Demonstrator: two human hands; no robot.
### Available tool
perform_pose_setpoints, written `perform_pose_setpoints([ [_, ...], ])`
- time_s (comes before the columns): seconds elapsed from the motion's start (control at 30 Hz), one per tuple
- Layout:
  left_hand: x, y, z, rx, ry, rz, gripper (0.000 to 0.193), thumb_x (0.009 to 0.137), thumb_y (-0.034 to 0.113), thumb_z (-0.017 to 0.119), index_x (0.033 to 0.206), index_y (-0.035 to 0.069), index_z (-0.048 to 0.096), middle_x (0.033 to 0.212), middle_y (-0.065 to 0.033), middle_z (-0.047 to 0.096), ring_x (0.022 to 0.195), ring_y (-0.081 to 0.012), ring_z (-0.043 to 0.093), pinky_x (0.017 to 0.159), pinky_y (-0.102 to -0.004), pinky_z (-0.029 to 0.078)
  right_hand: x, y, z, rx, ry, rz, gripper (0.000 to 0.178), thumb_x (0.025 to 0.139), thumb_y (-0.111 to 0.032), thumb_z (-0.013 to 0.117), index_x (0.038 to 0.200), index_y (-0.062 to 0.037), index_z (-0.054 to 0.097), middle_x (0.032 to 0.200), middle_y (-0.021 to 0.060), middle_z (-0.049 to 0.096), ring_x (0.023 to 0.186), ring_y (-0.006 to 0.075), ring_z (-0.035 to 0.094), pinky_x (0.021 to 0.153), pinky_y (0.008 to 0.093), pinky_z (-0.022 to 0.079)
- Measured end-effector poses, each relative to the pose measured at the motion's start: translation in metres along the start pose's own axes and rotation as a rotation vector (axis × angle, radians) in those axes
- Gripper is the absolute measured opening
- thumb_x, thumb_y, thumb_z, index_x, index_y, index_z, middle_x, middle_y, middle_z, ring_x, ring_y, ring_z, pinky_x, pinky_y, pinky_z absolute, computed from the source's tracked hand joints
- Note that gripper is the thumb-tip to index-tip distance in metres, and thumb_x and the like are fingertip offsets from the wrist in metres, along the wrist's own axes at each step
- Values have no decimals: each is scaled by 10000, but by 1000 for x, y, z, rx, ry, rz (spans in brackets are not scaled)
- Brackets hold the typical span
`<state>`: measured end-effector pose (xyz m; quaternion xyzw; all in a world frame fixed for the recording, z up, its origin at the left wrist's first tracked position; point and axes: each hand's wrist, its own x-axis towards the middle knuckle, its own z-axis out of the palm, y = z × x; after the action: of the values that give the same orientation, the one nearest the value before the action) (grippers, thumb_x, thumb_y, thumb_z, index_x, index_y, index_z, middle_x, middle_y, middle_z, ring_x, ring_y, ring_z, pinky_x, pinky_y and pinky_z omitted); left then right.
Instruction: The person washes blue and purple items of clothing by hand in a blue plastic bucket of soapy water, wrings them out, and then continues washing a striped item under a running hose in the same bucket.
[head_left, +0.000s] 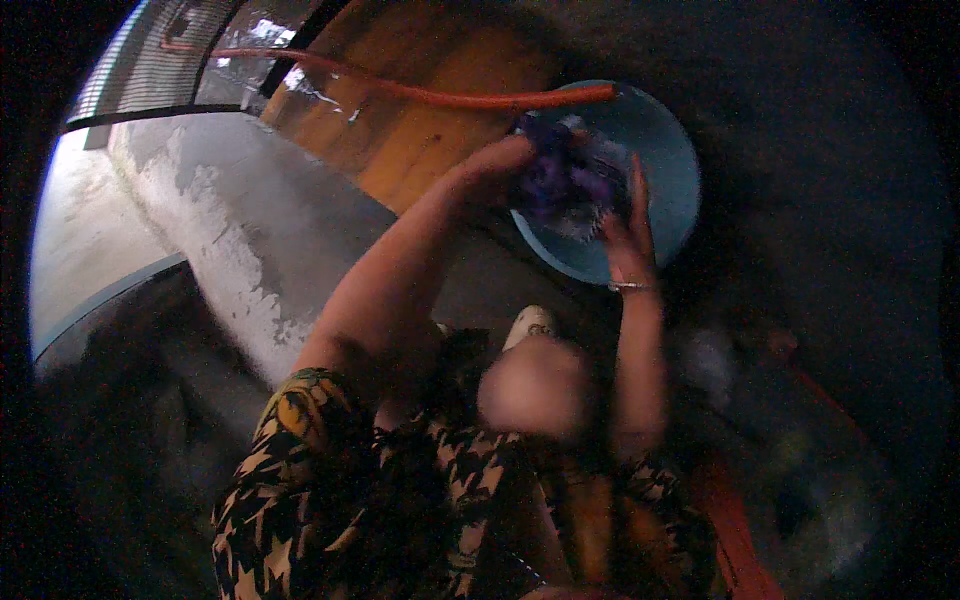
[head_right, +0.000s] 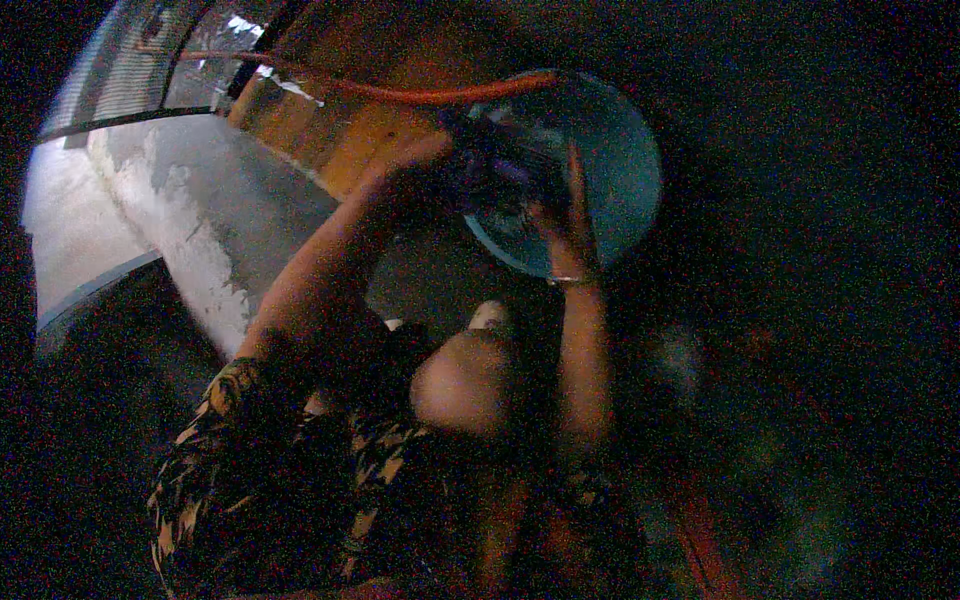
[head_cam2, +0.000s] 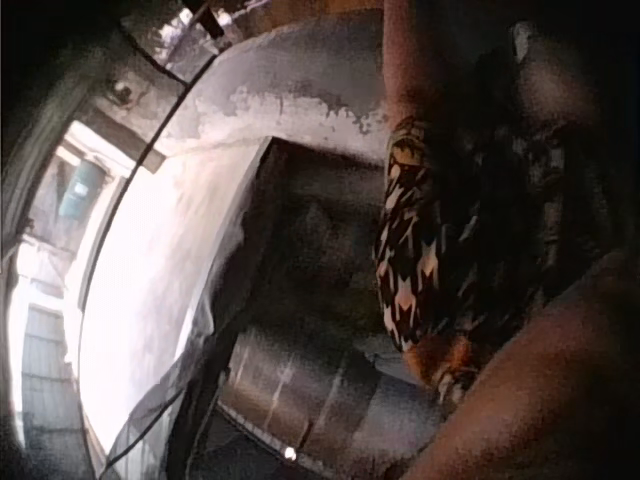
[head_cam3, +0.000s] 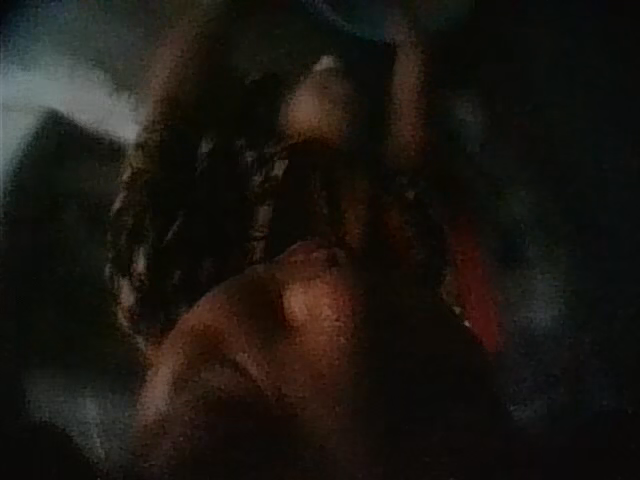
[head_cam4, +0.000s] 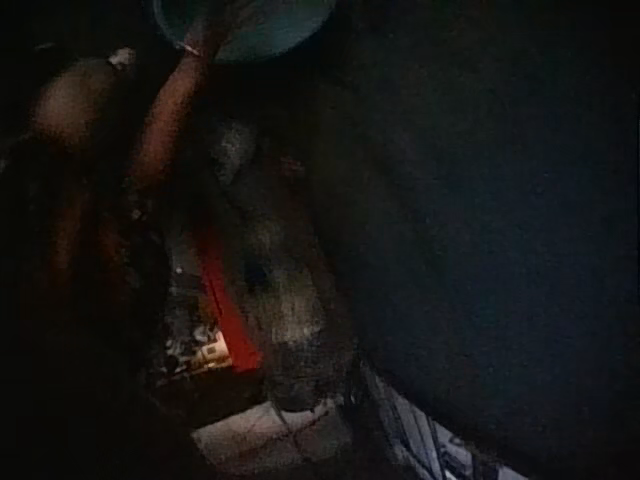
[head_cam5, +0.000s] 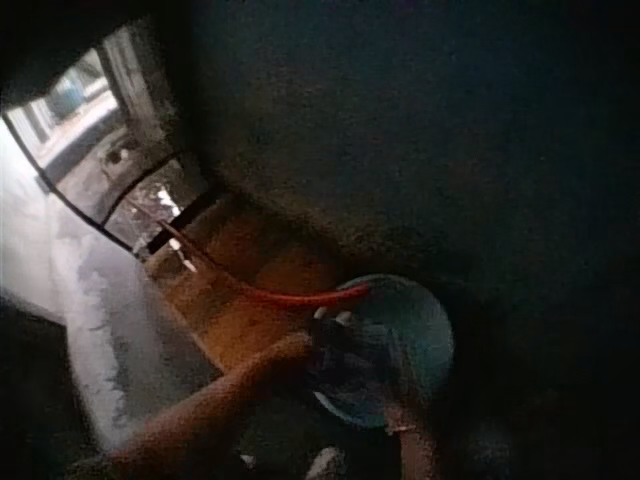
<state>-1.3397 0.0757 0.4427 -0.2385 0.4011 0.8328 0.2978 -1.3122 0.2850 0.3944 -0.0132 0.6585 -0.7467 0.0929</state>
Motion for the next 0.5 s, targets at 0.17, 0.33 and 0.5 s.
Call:
perform_pose_setpoints([
  [0.17, -11, 48, -28, 236, -143, -109, 271, 770, 291, 535, 864, 40, 579, 627, -59, 578, 579, -176, 558, 555, -265, 460, 34, 27, -59, 373, 275, 326, 473, 759, -219, 573, 1182, -65, 430, 1214, 121, 422, 1082, 265, 426, 878, 336, 359],
  [0.33, 29, -9, -134, 1594, 477, 106, 397, 712, 377, 581, 916, 36, 578, 814, -134, 602, 728, -242, 583, 661, -325, 471, 47, 104, -95, -696, 64, 268, 407, 724, -139, 600, 1100, -48, 473, 1135, 109, 488, 1034, 262, 463, 833, 322, 381],
  [0.5, 38, -17, -78, 1507, 666, 348, 531, 690, 348, 603, 1134, 104, 444, 1165, -169, 429, 1084, -320, 402, 878, -406, 361, 46, 124, -132, -769, 74, 164, 445, 672, -178, 664, 1059, -29, 502, 1051, 130, 539, 981, 258, 503, 844, 314, 370],
])
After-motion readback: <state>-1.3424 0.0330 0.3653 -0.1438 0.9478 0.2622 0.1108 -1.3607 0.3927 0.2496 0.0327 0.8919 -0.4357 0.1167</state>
